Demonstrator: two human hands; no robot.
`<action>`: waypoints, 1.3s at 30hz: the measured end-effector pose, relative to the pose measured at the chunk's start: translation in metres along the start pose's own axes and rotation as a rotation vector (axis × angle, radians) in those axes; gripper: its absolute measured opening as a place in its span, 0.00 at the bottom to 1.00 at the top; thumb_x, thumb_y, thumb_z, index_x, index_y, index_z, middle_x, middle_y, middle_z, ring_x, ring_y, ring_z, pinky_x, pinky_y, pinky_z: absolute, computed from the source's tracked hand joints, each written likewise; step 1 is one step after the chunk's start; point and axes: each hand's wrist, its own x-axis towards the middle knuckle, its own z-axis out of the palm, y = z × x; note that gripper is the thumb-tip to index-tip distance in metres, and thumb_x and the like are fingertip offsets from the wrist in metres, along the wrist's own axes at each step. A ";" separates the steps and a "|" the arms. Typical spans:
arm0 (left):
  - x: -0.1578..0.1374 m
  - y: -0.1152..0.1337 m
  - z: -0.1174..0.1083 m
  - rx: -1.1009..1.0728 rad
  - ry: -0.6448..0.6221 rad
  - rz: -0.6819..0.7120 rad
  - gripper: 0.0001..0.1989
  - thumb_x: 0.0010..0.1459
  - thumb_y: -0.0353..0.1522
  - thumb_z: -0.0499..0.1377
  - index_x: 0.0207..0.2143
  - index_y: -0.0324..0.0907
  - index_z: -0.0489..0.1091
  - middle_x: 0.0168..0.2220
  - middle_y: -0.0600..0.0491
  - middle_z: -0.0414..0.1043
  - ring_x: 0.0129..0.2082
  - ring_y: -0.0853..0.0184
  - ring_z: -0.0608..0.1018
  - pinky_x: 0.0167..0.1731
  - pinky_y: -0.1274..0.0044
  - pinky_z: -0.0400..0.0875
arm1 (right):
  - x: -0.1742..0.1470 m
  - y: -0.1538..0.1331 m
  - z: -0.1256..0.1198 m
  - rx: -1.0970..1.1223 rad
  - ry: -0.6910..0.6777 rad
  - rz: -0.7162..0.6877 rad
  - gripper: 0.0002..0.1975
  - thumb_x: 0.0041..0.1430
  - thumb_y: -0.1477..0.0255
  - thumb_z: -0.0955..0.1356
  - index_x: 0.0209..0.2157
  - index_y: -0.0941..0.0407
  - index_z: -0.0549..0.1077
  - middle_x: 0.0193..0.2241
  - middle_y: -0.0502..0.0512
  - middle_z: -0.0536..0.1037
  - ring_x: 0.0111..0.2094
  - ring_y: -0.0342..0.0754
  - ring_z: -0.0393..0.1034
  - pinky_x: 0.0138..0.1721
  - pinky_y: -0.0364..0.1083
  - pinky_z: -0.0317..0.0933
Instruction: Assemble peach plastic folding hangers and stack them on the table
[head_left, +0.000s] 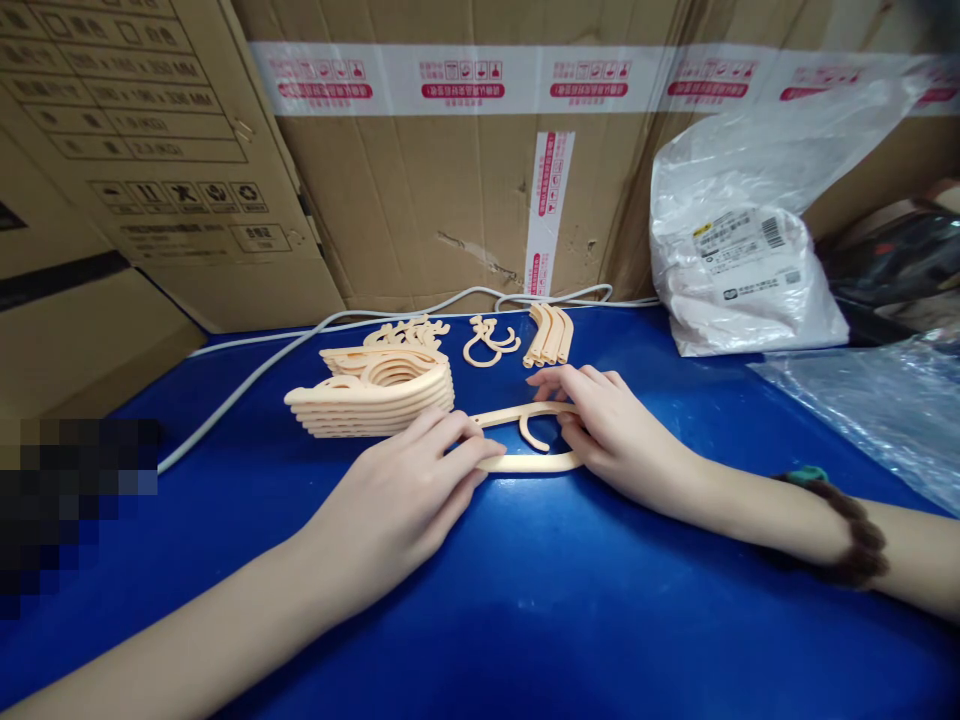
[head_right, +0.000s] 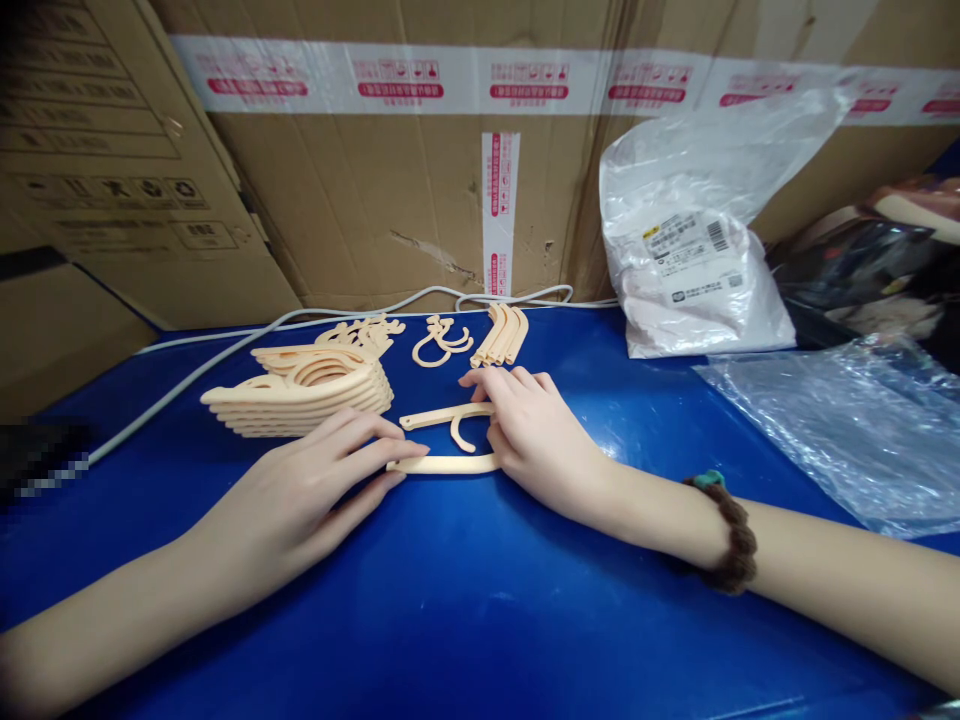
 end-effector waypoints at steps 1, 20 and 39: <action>0.000 0.000 0.000 0.000 -0.001 0.002 0.11 0.69 0.29 0.47 0.47 0.42 0.67 0.43 0.50 0.69 0.44 0.62 0.71 0.42 0.70 0.69 | 0.000 0.000 0.000 0.002 0.003 0.002 0.23 0.51 0.85 0.58 0.49 0.56 0.62 0.42 0.58 0.75 0.43 0.53 0.67 0.42 0.52 0.57; 0.001 0.002 -0.003 0.006 -0.094 0.032 0.13 0.68 0.30 0.47 0.47 0.42 0.69 0.43 0.49 0.69 0.41 0.61 0.72 0.39 0.69 0.69 | -0.003 -0.016 -0.010 -0.092 -0.018 -0.254 0.10 0.66 0.75 0.59 0.44 0.59 0.69 0.44 0.61 0.72 0.42 0.52 0.63 0.42 0.51 0.57; -0.001 0.001 -0.004 0.097 -0.086 0.107 0.14 0.67 0.28 0.46 0.47 0.38 0.69 0.45 0.44 0.70 0.42 0.58 0.73 0.39 0.68 0.72 | -0.005 -0.017 -0.009 -0.013 -0.167 -0.457 0.10 0.66 0.72 0.61 0.40 0.61 0.72 0.37 0.58 0.72 0.40 0.48 0.65 0.44 0.45 0.61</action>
